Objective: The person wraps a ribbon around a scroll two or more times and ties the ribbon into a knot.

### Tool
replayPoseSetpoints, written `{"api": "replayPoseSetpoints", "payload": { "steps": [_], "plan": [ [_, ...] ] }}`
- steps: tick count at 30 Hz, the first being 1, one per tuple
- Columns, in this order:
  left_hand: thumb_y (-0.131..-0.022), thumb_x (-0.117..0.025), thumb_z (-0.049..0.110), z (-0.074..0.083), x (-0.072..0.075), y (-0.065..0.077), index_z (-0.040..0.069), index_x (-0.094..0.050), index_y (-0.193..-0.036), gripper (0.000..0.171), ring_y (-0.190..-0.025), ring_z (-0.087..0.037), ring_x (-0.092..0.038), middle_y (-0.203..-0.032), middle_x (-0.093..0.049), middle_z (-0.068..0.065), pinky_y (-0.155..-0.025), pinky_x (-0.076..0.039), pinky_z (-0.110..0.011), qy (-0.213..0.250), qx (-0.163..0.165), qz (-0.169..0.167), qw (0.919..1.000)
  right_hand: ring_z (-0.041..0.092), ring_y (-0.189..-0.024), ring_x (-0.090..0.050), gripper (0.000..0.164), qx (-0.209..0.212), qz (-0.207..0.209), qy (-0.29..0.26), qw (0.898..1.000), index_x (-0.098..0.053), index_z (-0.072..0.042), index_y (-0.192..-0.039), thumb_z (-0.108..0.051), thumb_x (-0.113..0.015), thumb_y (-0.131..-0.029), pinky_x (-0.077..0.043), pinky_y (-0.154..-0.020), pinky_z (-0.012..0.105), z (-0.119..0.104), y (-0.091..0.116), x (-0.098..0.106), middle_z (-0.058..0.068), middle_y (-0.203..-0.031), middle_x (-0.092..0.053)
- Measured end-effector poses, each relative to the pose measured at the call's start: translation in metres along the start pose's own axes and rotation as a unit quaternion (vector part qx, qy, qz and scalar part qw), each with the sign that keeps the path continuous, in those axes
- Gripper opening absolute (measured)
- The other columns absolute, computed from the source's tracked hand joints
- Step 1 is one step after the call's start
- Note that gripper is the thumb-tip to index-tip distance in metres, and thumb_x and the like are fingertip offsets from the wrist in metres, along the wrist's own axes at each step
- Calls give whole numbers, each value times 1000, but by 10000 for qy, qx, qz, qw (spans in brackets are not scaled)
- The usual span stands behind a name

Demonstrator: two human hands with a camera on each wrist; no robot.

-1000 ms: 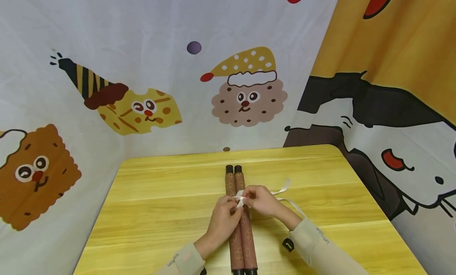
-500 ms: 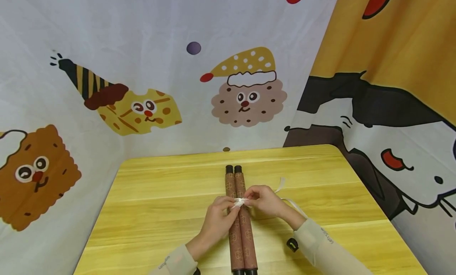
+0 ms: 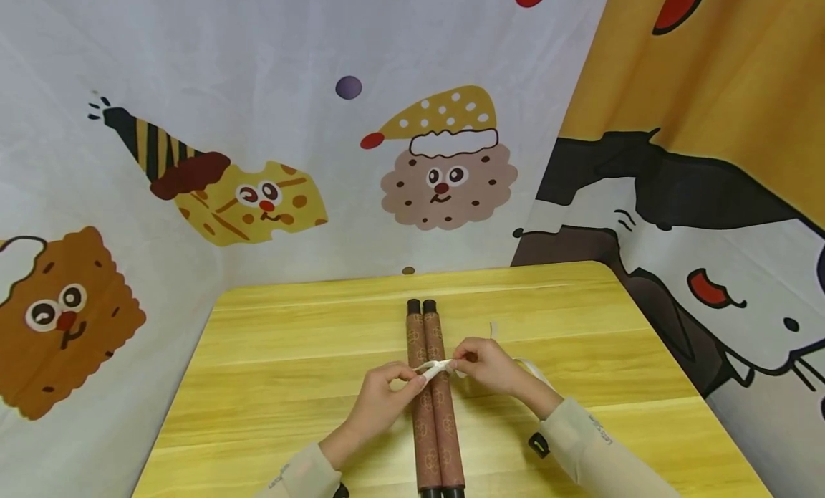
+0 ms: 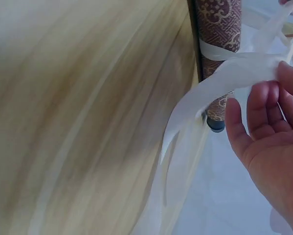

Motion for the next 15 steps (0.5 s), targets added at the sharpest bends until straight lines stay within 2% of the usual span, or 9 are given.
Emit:
{"api": "replayPoseSetpoints", "payload": {
  "steps": [4,7,12,15],
  "plan": [
    [-85,-67,7,-1,4,2,2,-69,-77,10,-79,-16,-61,-83,-70,-9,-71,-53,-33,115,649,-162,9977,27,-68,-58,5,-53,-63,-197,9998,-65,-1,-86,-5,-64,-87,-49,-56,25,1,2,-2,18,-78,-65],
    [-84,-68,6,-4,4,3,2,-70,-80,6,-79,-18,-60,-83,-70,-9,-69,-53,-32,176,1011,-394,9939,21,-68,-57,4,-77,-58,-206,9997,-67,-6,-88,-9,-64,-88,-48,-55,24,0,3,1,12,-77,-65],
    [-82,-67,1,-8,7,5,0,-69,-85,5,-77,-20,-60,-82,-69,-13,-67,-53,-28,158,1274,-838,9882,10,-66,-54,5,-27,-145,62,9999,-68,-15,-92,-16,-64,-90,-49,-55,25,0,4,6,-3,-75,-63],
    [-82,-65,0,-10,11,5,-1,-69,-88,7,-73,-18,-60,-81,-68,-16,-66,-53,-25,147,1346,-1109,9846,10,-65,-55,9,-58,-327,121,9994,-69,-13,-94,-19,-64,-90,-50,-55,26,1,6,9,-1,-75,-64]
  ]
}}
Point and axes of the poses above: each hand's wrist, its own y-axis away from the middle knuckle, its own x-axis out of the back of the hand, z = x × y, the point moved 7 cm from there along -y, towards the middle knuckle
